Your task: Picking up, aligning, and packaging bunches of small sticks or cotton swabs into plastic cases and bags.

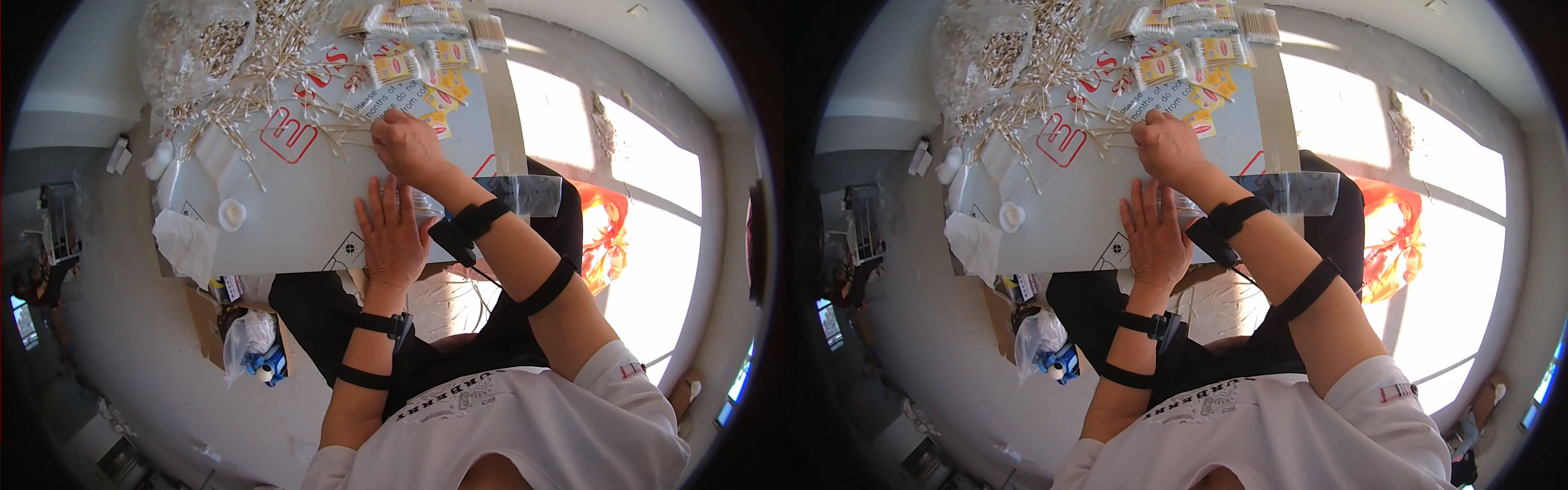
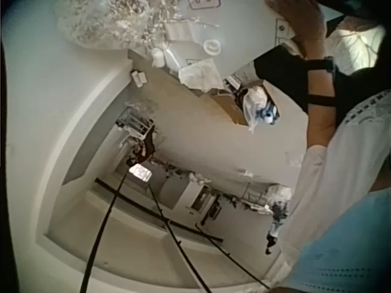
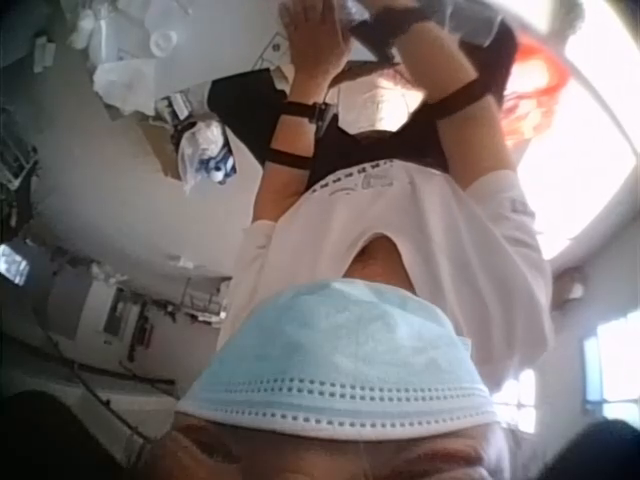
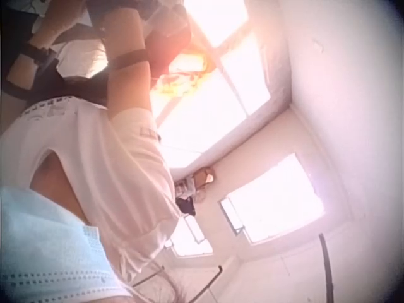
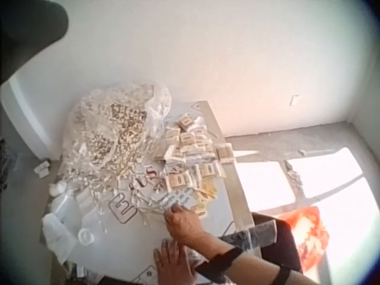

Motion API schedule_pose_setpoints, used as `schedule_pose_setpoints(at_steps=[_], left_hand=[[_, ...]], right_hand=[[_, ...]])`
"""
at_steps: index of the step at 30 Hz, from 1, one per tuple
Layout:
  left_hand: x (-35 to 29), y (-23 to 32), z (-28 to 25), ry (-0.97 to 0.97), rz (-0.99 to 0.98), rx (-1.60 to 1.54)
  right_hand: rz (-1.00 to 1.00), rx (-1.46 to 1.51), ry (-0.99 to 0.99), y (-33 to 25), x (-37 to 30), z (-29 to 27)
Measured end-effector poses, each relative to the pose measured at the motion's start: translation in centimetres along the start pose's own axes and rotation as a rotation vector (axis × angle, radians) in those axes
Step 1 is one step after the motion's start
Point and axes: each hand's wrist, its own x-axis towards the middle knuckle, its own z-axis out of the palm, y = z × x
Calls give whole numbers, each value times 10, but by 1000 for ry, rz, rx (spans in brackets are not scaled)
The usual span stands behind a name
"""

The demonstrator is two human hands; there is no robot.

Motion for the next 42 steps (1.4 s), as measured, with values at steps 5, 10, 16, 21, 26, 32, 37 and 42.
schedule_pose_setpoints(at_steps=[5,10,16,21,26,32,37,42], left_hand=[[1,1,-2,13,-40,-89],[2,-3,0,22,1,-79],[1,-3,0,33,25,-93],[3,0,-4,-29,20,-54],[4,2,-9,-69,-18,-42],[9,1,-4,-47,-16,-26],[36,-6,-5,-33,45,55],[24,7,-4,-82,-6,-16]], right_hand=[[-122,123,-169,14,-31,-25],[-175,168,-210,22,-41,-38],[-78,207,-136,12,-20,-22],[-67,133,87,1,13,6],[-162,-106,-180,6,7,-10],[-223,161,-250,28,-36,-47],[129,604,80,14,-74,-38],[307,751,328,-3,-104,-30]])
